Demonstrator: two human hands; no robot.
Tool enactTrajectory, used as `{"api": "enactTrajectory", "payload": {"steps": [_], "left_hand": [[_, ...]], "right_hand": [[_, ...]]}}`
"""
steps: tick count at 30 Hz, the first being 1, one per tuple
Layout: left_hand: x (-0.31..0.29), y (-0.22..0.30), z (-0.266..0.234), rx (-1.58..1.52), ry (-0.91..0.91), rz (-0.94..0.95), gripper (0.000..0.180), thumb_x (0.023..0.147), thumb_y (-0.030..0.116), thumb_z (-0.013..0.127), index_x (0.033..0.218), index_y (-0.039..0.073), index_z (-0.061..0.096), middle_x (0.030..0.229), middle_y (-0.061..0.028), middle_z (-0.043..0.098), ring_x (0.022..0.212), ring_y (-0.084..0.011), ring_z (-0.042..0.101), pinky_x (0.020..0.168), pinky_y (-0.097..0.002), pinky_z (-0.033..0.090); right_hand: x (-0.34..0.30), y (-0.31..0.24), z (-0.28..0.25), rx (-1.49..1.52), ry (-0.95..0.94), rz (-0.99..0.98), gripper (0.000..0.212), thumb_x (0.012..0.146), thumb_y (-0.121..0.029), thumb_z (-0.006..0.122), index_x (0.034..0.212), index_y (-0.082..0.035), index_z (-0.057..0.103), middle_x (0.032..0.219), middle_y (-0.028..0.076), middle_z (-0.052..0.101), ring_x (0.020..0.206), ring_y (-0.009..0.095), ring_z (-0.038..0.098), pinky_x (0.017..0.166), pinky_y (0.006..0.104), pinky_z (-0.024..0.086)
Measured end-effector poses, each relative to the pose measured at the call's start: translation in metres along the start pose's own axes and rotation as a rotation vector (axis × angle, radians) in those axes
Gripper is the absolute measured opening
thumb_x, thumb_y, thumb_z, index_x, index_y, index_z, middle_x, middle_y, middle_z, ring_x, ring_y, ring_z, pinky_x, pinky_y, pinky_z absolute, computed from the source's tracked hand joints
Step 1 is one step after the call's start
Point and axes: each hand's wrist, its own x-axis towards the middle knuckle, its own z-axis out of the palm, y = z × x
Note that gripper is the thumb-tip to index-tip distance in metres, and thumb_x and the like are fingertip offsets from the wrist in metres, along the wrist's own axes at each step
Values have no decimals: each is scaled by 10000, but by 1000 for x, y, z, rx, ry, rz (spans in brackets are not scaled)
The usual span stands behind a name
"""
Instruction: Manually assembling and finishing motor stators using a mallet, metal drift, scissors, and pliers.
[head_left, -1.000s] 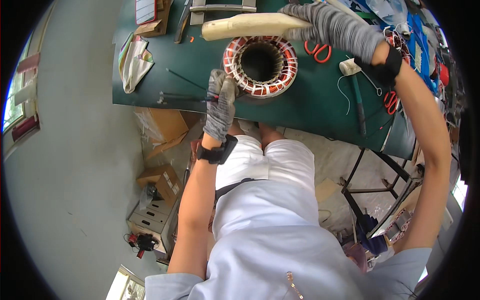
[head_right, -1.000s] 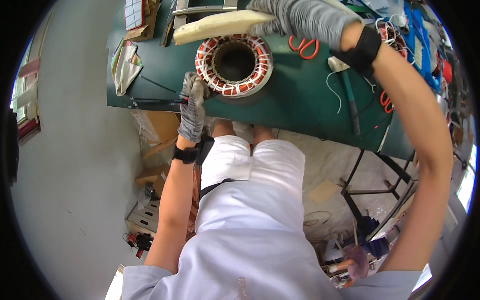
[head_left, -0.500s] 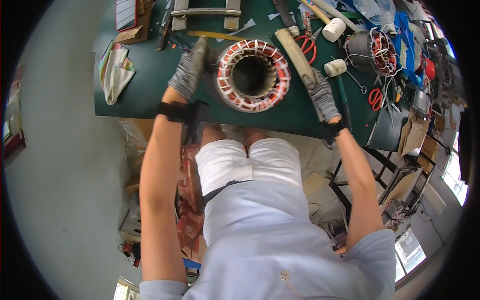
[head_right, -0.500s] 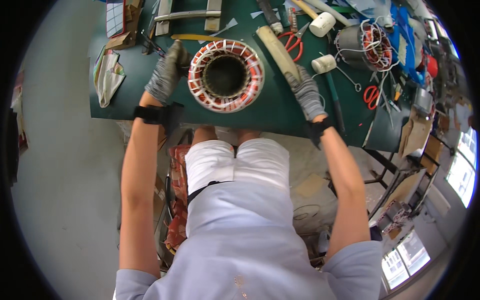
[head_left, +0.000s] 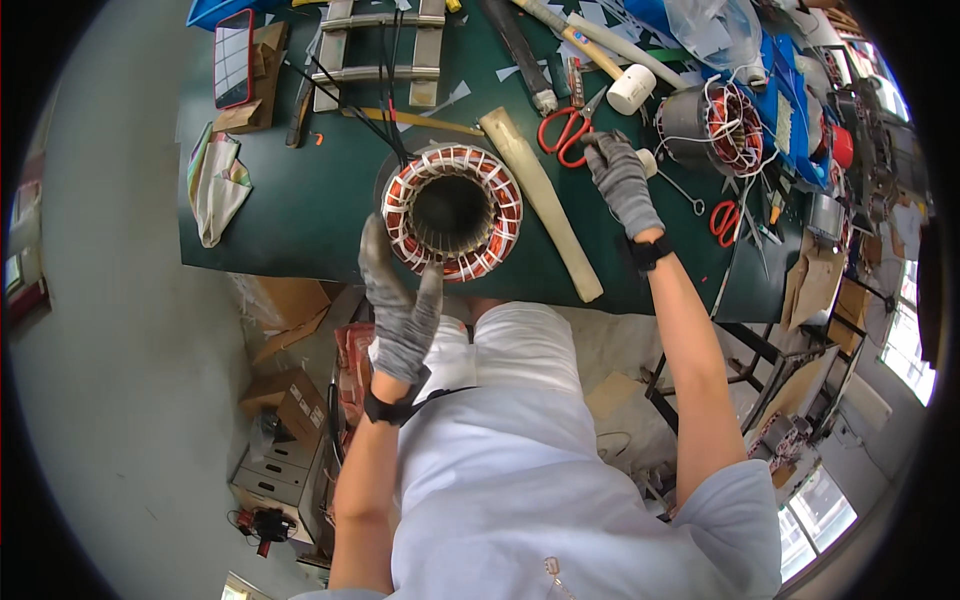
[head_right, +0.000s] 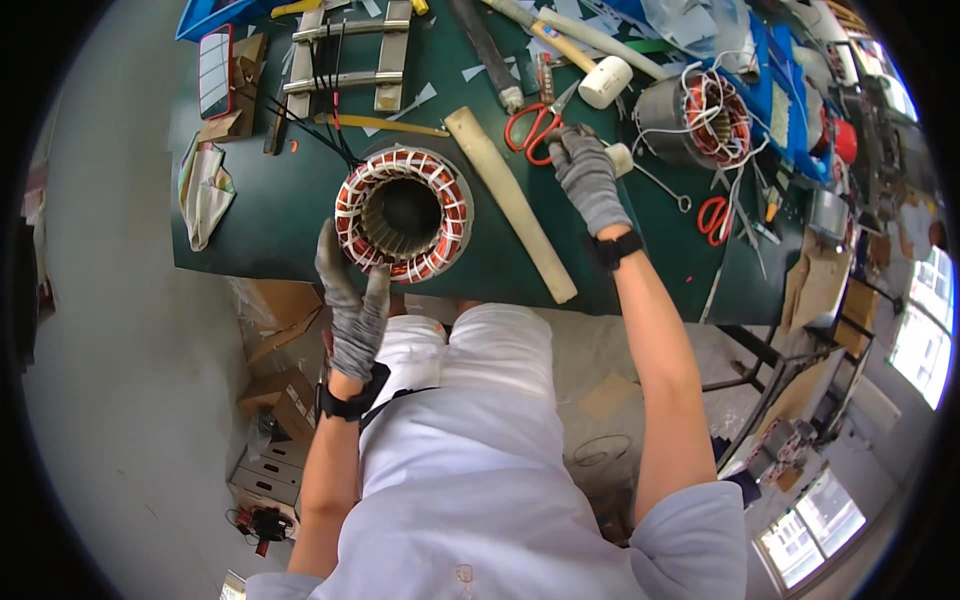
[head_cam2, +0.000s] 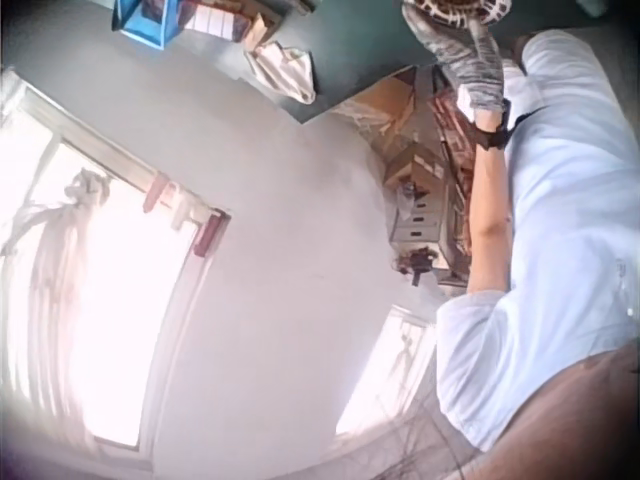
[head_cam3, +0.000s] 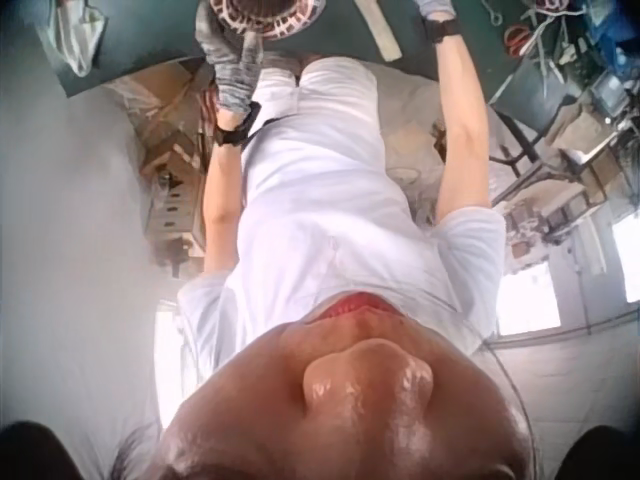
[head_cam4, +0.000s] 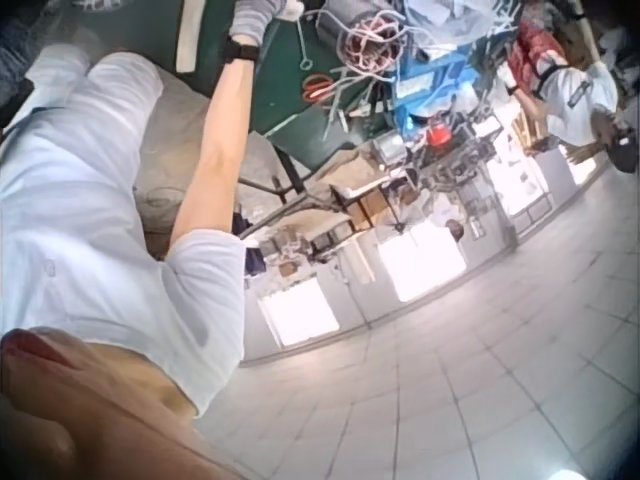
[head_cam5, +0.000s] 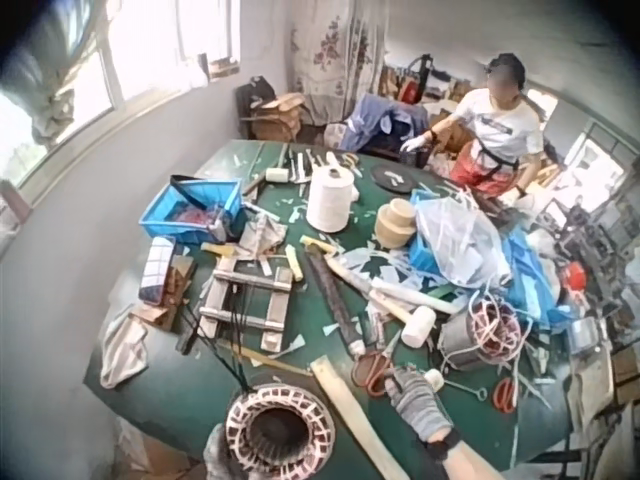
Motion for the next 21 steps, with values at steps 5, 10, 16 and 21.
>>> {"api": "enactTrajectory", "payload": {"steps": [5,10,16,21], "left_hand": [[-15,-4,8,45,41,-158,668,817,170,553,1345,-23,192,1347,-225,258,1250,-334,282,1041,-406,225],[-14,-2,1,117,15,-111,711,802,234,609,1342,-5,213,1339,-212,275,1243,-332,291,1036,-417,235],[-13,2,4,135,50,-126,691,785,243,603,1319,-21,253,1315,-221,311,1223,-346,309,1025,-413,251],[-9,2,9,57,115,-85,703,735,226,602,1307,-25,278,1306,-227,313,1220,-354,299,1021,-408,254]], "right_hand": [[41,2,33,479,87,185,148,750,-110,597,888,-57,601,885,146,608,795,283,576,741,366,468],[55,-26,22,269,-14,353,150,784,-161,539,899,-81,593,873,133,608,765,266,583,694,361,481],[49,25,-38,-692,-346,431,282,811,-313,527,993,-109,596,957,156,619,922,321,582,804,401,467],[63,71,-37,-836,-489,583,406,758,-402,617,974,-59,630,1021,177,615,965,309,593,768,427,497]]}}
